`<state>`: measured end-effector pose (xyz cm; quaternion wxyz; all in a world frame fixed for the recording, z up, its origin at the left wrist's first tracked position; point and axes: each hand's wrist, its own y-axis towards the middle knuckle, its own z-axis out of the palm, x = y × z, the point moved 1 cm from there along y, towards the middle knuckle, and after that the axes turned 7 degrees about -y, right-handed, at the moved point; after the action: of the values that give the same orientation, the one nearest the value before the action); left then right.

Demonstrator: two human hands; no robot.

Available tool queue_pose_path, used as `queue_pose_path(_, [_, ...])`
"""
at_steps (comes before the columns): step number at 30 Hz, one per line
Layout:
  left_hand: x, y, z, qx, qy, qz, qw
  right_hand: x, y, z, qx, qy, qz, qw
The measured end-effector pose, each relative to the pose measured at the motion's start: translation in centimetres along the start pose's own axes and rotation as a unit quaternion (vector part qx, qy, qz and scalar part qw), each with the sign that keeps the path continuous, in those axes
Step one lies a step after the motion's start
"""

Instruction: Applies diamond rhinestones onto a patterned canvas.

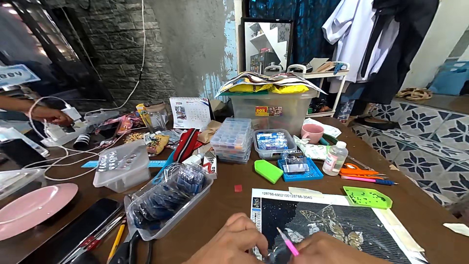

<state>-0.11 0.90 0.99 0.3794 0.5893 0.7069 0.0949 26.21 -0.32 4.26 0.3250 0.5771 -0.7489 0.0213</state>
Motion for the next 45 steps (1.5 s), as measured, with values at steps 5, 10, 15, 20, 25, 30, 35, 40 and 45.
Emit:
queue_pose_path(5, [0.6,-0.2,-0.2,0.032,0.061,0.014,0.998,-1.3,-0.3,0.6,0.017,-0.088,-0.006,0.996])
queue_pose_path(10, [0.7,-0.2,-0.3,0.044,0.089,0.023,0.995,-1.3,-0.4,0.9,0.031,-0.106,-0.011,0.994])
queue_pose_path(15, [0.9,-0.3,-0.1,0.056,0.106,0.030,0.992,-1.2,-0.3,1.2,0.043,-0.131,-0.021,0.990])
queue_pose_path(20, [0.9,-0.3,0.0,0.062,0.098,0.016,0.993,-0.8,-0.3,1.2,0.056,-0.152,-0.020,0.987])
queue_pose_path(25, [1.4,-0.5,-0.1,0.030,0.065,-0.004,0.997,-1.3,-0.3,1.3,-0.002,-0.059,0.009,0.998])
queue_pose_path(30, [1.6,-0.5,0.1,0.027,0.059,-0.013,0.998,-1.3,-0.2,1.3,-0.106,0.143,0.083,0.980])
queue_pose_path(35, [1.6,-0.4,0.2,0.024,0.046,-0.020,0.998,-1.7,0.3,1.6,-0.187,0.257,0.122,0.940])
queue_pose_path(40, [1.6,-0.4,0.2,0.034,0.042,-0.023,0.998,-1.8,0.4,2.1,-0.180,0.253,0.180,0.933])
queue_pose_path(45, [1.5,-0.3,0.2,0.039,0.026,-0.036,0.998,-1.7,0.9,2.9,-0.162,0.172,0.184,0.954])
